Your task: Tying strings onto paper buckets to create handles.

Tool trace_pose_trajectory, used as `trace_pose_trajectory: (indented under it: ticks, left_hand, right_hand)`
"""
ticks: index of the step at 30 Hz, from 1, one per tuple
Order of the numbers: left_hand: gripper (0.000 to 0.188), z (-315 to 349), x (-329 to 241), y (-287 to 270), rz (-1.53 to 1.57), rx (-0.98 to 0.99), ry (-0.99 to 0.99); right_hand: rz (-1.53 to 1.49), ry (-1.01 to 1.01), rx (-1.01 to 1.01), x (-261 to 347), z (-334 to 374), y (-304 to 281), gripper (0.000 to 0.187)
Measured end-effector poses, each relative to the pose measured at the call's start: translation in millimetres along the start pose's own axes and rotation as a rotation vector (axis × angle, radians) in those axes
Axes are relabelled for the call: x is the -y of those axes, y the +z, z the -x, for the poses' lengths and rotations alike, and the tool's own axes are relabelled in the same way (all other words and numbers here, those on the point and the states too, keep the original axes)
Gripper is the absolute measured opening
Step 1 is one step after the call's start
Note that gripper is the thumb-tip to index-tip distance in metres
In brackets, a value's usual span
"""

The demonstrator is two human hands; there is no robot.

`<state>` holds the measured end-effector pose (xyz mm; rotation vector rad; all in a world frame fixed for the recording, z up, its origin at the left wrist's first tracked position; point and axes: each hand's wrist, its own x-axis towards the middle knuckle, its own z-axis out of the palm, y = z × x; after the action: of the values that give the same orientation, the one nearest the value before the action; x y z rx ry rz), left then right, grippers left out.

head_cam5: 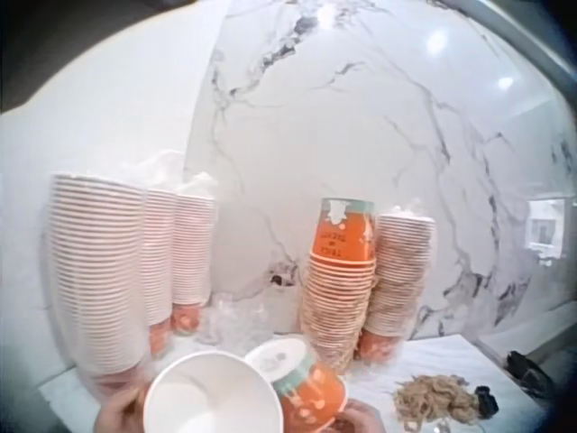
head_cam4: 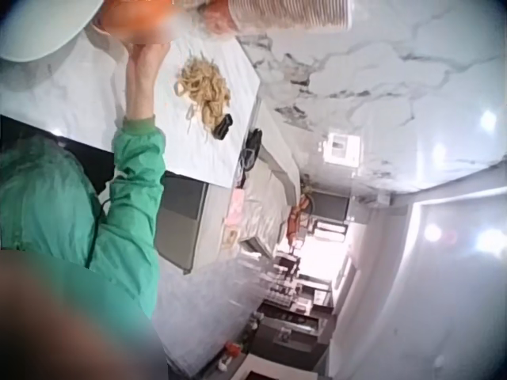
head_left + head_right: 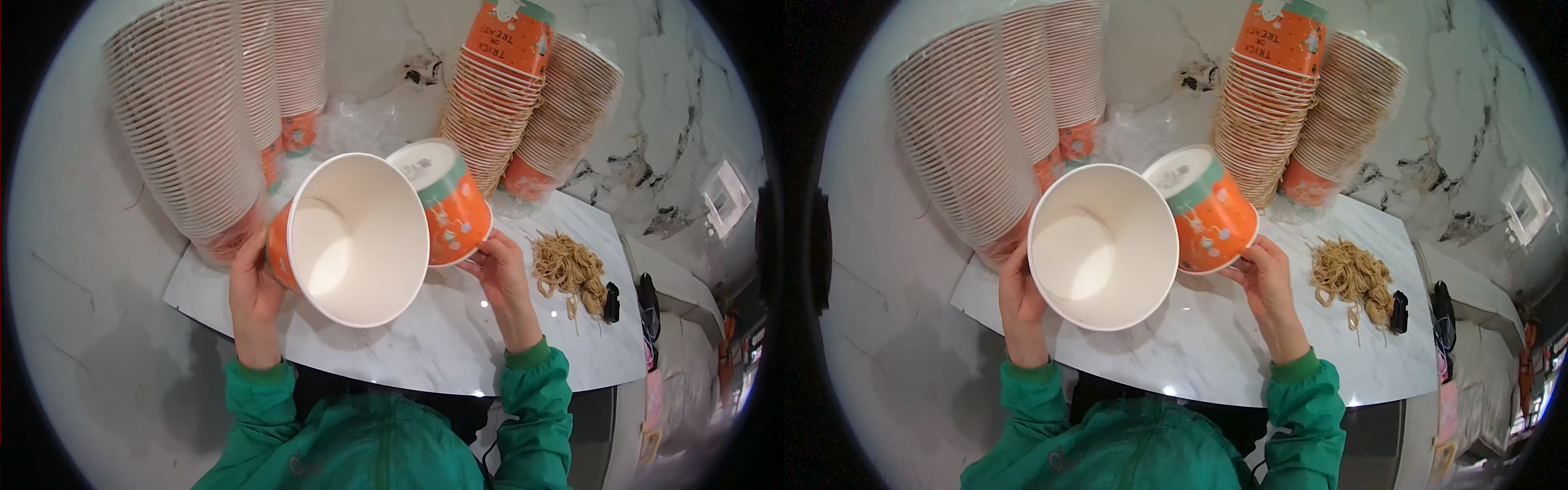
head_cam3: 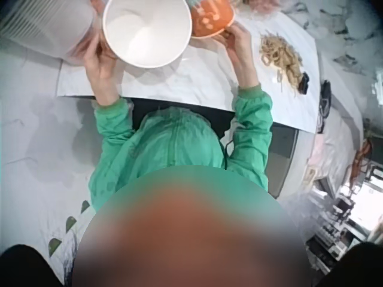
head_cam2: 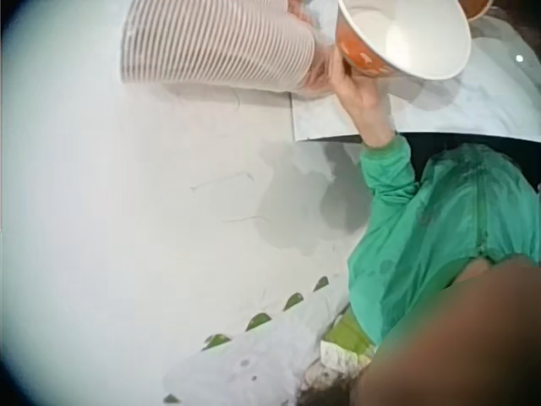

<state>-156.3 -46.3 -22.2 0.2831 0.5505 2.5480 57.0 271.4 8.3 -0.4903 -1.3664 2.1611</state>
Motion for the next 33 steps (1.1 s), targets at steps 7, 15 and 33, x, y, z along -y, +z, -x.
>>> trace_pose_trajectory:
  ticks: [7,15,33]
  left_hand:
    - [0.031,11,3,21,0.051,0.156,-0.109]
    - [0.043,10,52,35,0.201,0.305,-0.385]
    - [0.035,43,145,80,0.134,0.003,-0.627]
  right_hand:
    - [-0.144,0.106,0.114,-38,-27,75,0.025]
    - [-0.084,0.047,0.130,-30,-23,66,0.032]
    - [0.441,-0.145,0.079,77,29,-43,0.026]
